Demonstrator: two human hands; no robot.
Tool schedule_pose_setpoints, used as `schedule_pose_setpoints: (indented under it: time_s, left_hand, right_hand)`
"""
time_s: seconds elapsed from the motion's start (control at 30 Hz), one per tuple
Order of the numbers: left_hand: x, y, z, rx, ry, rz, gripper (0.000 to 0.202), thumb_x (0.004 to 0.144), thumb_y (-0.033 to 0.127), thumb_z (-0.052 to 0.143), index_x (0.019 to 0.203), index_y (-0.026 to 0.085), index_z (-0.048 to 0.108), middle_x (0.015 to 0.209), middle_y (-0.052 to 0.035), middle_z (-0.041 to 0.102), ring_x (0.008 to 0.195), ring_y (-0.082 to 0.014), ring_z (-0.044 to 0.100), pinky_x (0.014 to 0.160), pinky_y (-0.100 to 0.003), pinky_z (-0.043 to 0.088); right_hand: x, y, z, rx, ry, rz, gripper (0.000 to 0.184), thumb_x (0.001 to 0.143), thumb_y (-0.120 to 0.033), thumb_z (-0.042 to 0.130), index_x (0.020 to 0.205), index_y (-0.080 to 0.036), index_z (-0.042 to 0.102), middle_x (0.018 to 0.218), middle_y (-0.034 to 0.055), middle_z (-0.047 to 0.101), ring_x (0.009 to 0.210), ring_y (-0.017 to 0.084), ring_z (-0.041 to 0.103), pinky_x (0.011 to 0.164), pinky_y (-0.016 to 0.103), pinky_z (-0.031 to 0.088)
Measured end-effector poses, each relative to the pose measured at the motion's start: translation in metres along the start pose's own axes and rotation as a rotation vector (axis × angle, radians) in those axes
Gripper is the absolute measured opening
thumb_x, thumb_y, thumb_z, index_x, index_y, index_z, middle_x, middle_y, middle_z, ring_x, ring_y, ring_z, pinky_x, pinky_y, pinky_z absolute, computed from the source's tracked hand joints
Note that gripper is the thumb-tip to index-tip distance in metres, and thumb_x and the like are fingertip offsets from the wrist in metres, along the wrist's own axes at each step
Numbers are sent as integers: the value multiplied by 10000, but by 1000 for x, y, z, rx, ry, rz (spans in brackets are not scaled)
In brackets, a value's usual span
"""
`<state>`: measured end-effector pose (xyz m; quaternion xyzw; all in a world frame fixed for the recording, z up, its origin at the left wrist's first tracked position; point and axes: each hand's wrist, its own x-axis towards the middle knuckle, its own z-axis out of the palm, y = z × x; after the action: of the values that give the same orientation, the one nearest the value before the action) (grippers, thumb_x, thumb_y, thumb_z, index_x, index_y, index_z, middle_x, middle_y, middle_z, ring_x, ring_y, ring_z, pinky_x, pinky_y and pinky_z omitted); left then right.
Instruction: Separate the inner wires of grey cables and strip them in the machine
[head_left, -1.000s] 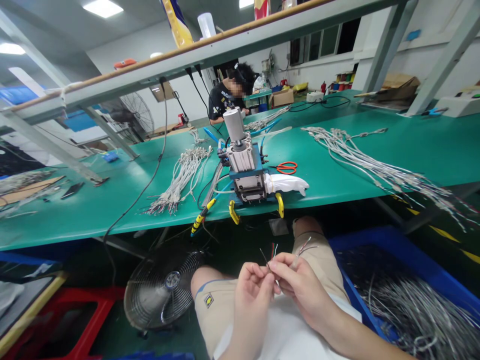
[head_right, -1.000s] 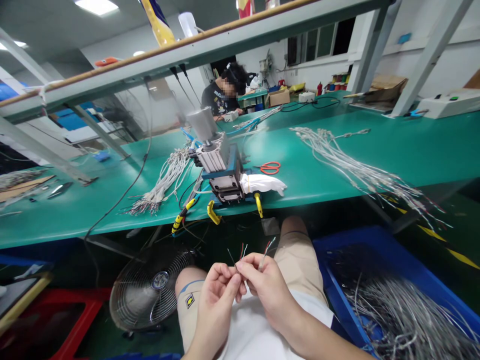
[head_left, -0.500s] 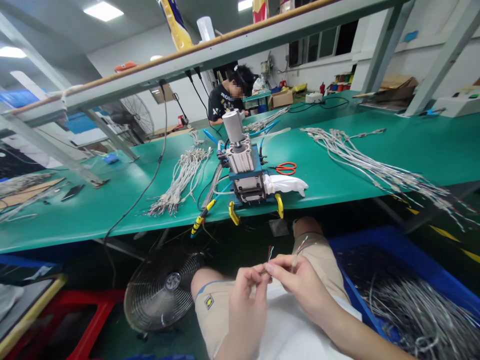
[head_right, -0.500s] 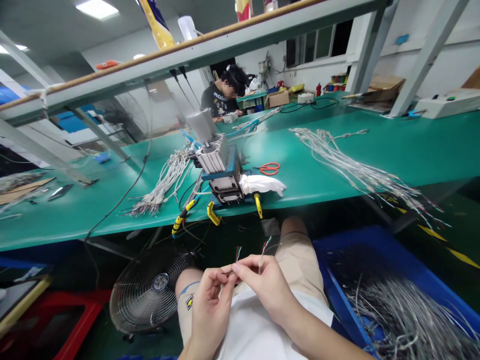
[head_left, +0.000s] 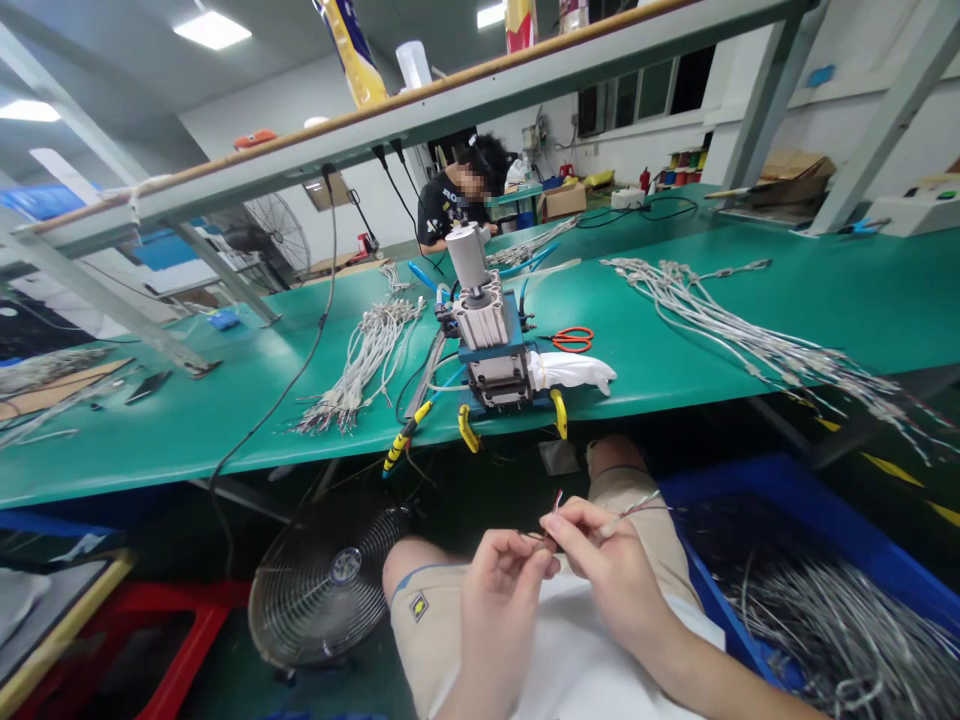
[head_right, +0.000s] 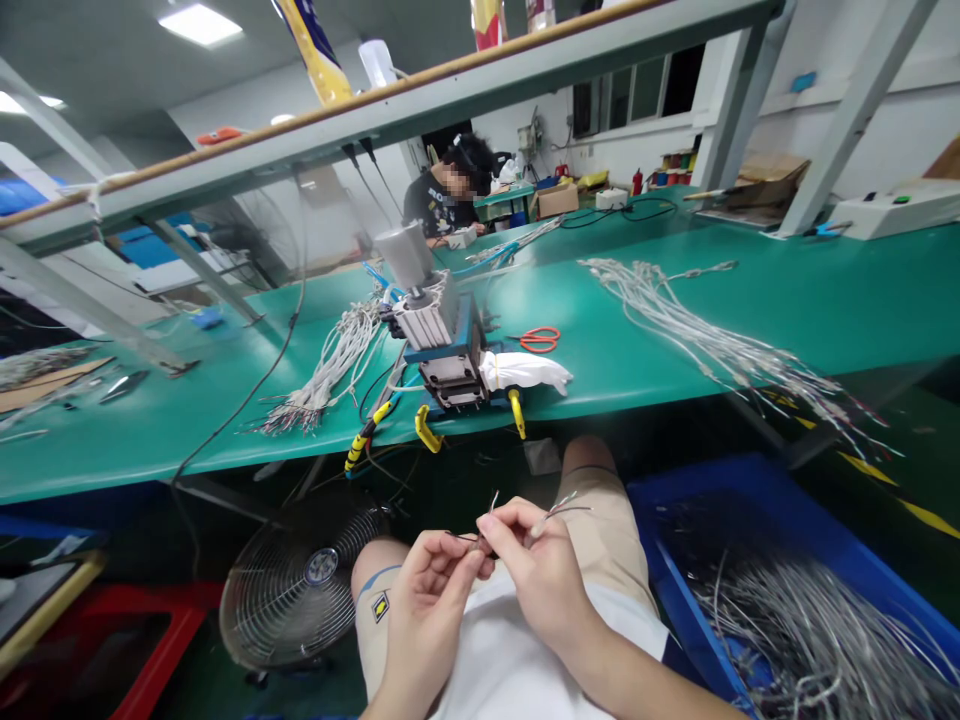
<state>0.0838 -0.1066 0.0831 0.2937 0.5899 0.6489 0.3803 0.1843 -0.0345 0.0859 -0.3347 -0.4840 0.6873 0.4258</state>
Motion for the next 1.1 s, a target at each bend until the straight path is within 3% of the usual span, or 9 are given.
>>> schedule_pose_setpoints:
  time_s: [0.17,0.37,0.5,0.63,0.9,1.1]
  left_hand:
    - [1,6,5,-68,-19,-50,235,747,258,770,741,176,550,753,-29,716,661,-151,675,676,-272,550]
    - [-2,6,5,-63,-38,-74,213,745,281,770,835,165,616,757,-54,728,650,-167,680,686,-292,551]
    - [-4,8,3,-75,-117,-101,309,749,336,772,955,148,640,768,-61,705,676,-185,681,667,-299,552]
    - [-1,7,2,-77,-155,-115,301,783,415,731,831,132,638,704,-46,661,558,-145,627,539,-257,506]
    - [1,5,6,-104,-95,-79,306,805,401,718,716,146,573,581,1,595,491,-103,553,506,-217,449]
    - [-2,-2,3,20,-68,-8,270,865,378,651,744,160,549,615,15,540,492,-92,506,434,-188,382]
  right_hand:
    - [2,6,-4,29,52,30,270,803,-403,724,679,-183,627,505,-79,325,447,76,204,414,246,154]
    - [4,6,-5,149,41,97,294,823,-442,700,739,-179,599,468,-117,236,440,63,138,423,239,102]
    - [2,0,-4,105,-51,95,311,805,-462,711,739,-170,628,531,-76,380,420,57,269,399,215,190]
    - [-2,-7,1,28,-100,11,305,806,-428,718,670,-162,656,687,-4,520,586,122,504,502,231,402]
    - [-3,-2,5,152,-174,87,277,825,-396,713,683,-178,620,572,-45,501,430,101,503,414,225,415]
    - [-3,-2,2,25,-163,58,263,845,-384,690,690,-176,643,540,-25,550,463,123,540,452,237,438]
